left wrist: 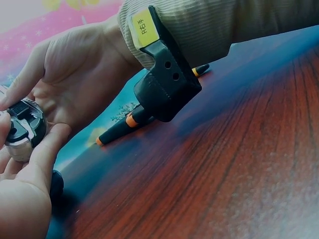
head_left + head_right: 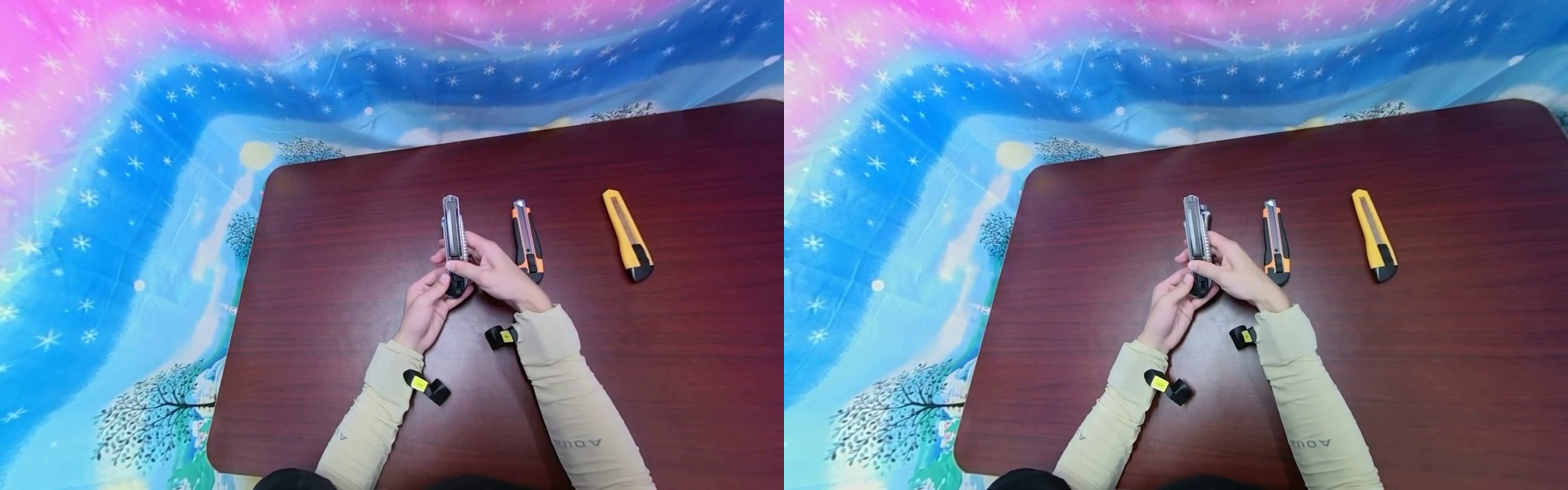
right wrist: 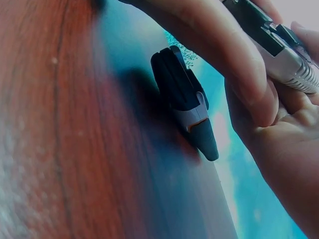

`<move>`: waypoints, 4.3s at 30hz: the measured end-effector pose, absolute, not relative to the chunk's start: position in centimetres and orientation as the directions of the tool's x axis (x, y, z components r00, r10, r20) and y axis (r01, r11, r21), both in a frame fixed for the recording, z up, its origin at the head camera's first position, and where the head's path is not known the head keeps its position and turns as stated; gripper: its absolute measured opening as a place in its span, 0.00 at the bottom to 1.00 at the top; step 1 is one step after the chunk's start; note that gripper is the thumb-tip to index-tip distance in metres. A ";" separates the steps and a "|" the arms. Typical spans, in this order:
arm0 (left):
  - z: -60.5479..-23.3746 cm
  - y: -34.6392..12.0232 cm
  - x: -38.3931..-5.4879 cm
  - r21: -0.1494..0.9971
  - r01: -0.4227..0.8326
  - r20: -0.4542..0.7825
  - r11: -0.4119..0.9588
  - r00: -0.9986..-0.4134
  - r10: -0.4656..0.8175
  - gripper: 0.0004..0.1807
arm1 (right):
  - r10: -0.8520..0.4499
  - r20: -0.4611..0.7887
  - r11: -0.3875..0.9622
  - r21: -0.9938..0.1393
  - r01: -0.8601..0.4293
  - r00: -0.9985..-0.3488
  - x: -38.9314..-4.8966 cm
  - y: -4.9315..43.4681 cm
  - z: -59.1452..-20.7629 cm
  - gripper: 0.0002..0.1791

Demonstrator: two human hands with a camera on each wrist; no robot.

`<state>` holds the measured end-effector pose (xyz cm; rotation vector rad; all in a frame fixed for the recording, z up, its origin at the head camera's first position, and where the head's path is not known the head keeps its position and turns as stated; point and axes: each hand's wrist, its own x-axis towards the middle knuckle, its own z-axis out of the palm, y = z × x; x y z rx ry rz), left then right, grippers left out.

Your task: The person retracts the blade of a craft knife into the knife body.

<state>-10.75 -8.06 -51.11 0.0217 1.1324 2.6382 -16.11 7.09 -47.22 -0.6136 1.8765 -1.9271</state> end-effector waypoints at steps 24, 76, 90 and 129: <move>-51.3 -8.1 -10.9 0.719 -0.225 -0.075 -0.657 -0.966 0.249 0.24 | -0.590 0.062 -0.023 -0.998 -0.060 -0.805 -16.2 7.2 -47.3 0.28; -51.6 -7.7 -10.7 0.716 -0.119 -0.011 -0.688 -0.987 0.160 0.28 | -0.520 -0.007 0.052 -0.998 -0.023 -0.854 -15.8 6.6 -47.0 0.20; -51.5 -7.8 -10.8 0.725 -0.113 -0.008 -0.679 -0.988 0.156 0.27 | -0.538 0.002 0.032 -0.999 -0.023 -0.843 -15.8 6.7 -47.1 0.21; -51.5 -7.8 -10.8 0.748 -0.114 -0.033 -0.654 -0.990 0.134 0.26 | -0.553 0.030 -0.001 -0.999 -0.036 -0.833 -16.0 6.5 -47.5 0.21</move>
